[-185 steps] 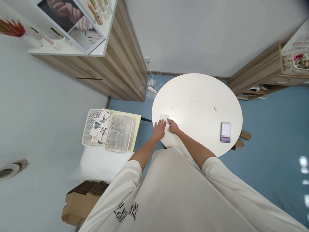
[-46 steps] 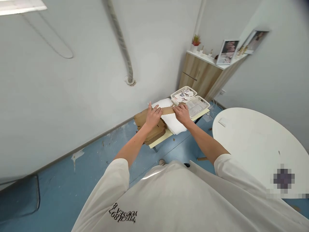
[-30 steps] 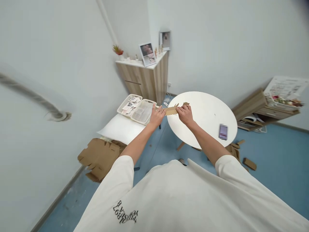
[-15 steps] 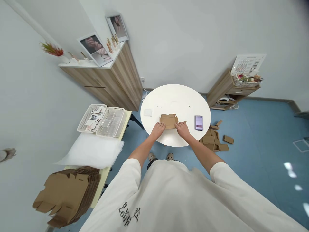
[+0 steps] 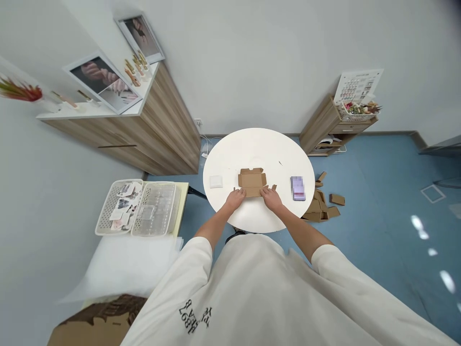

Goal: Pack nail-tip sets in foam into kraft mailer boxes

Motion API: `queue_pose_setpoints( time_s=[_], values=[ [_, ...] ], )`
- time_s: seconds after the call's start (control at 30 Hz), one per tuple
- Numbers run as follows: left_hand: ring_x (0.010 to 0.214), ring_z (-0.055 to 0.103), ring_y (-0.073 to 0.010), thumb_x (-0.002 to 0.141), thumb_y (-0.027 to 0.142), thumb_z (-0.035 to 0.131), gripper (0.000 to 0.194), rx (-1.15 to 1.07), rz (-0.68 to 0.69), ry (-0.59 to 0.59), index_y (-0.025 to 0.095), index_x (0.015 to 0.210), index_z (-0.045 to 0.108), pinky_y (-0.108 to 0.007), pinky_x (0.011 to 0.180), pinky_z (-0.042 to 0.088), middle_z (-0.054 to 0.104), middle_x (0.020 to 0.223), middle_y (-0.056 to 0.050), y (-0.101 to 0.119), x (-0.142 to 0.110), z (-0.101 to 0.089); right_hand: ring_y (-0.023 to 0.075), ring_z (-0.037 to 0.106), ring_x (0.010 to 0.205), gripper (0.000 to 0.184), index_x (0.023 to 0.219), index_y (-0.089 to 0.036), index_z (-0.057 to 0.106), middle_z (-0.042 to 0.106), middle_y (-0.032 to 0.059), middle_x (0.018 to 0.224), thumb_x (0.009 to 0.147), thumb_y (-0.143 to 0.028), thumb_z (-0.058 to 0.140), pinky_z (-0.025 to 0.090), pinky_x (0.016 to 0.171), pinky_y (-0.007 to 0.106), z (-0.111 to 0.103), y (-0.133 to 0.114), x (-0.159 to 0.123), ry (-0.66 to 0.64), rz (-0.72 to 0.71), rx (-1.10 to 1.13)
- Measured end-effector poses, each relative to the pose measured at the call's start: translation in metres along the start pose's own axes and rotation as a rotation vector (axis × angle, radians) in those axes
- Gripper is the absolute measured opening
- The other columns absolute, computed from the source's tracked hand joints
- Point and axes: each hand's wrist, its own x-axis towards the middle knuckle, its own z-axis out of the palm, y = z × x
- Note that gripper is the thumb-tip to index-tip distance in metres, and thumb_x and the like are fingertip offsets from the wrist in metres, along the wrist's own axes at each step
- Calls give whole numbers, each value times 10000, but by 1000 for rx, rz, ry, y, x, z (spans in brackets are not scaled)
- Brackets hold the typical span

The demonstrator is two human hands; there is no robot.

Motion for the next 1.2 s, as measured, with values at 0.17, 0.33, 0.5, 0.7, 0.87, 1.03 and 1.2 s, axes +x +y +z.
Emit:
queue_pose_setpoints(
  time_s=[0.17, 0.33, 0.5, 0.7, 0.87, 1.03, 1.2],
  values=[
    [1160, 621, -258, 924, 6, 396, 494, -52, 16, -45, 141, 1388, 499, -412, 993, 493, 605, 1318, -182, -31, 24, 5, 315, 494, 1275, 631, 1531, -131, 419, 572, 178, 1398, 904, -58, 422, 347, 1079, 469, 5, 0, 28, 63, 35, 46],
    [1393, 450, -284, 965, 109, 380, 548, -132, 78, -98, 160, 1510, 398, -478, 1159, 344, 437, 1538, -188, -36, 18, 26, 303, 383, 1415, 639, 1555, -107, 382, 429, 178, 1558, 917, -103, 415, 326, 1127, 440, 34, -4, 32, -34, 74, 90],
    [1541, 157, -363, 943, 423, 547, 747, -177, 9, -241, 202, 1598, 264, -610, 1221, 124, 174, 1680, -171, -30, 1, 48, 330, 334, 1444, 626, 1527, -138, 417, 334, 171, 1615, 935, -304, 531, 311, 1146, 442, 55, -1, 23, -157, 60, 134],
    [1540, 132, -366, 950, 434, 550, 726, -194, -89, -266, 280, 1601, 267, -681, 1183, 132, 147, 1689, -136, -28, -2, 56, 326, 326, 1446, 617, 1488, -173, 451, 330, 163, 1611, 921, -361, 604, 309, 1145, 444, 58, 1, 24, -171, 57, 153],
    [1496, 224, -364, 953, 489, 546, 682, -244, -118, -252, 299, 1568, 322, -660, 1153, 229, 245, 1654, -124, -34, 4, 49, 321, 420, 1374, 454, 1368, -182, 577, 418, 153, 1551, 970, -399, 549, 356, 1108, 432, 55, 1, 29, -155, 80, 162],
    [1420, 332, -370, 974, 510, 492, 569, -292, -181, -278, 287, 1491, 409, -624, 1111, 300, 355, 1572, -142, -34, 16, 38, 286, 557, 1216, 351, 1219, -210, 686, 540, 120, 1439, 1026, -346, 426, 432, 1006, 408, 47, 7, 37, -176, 97, 180],
    [1354, 399, -356, 978, 502, 480, 485, -345, -223, -273, 274, 1406, 470, -570, 1076, 355, 418, 1489, -138, -33, 23, 32, 271, 598, 1142, 342, 1196, -199, 691, 606, 105, 1376, 1022, -285, 410, 452, 944, 385, 38, 11, 44, -161, 171, 219]
  ],
)
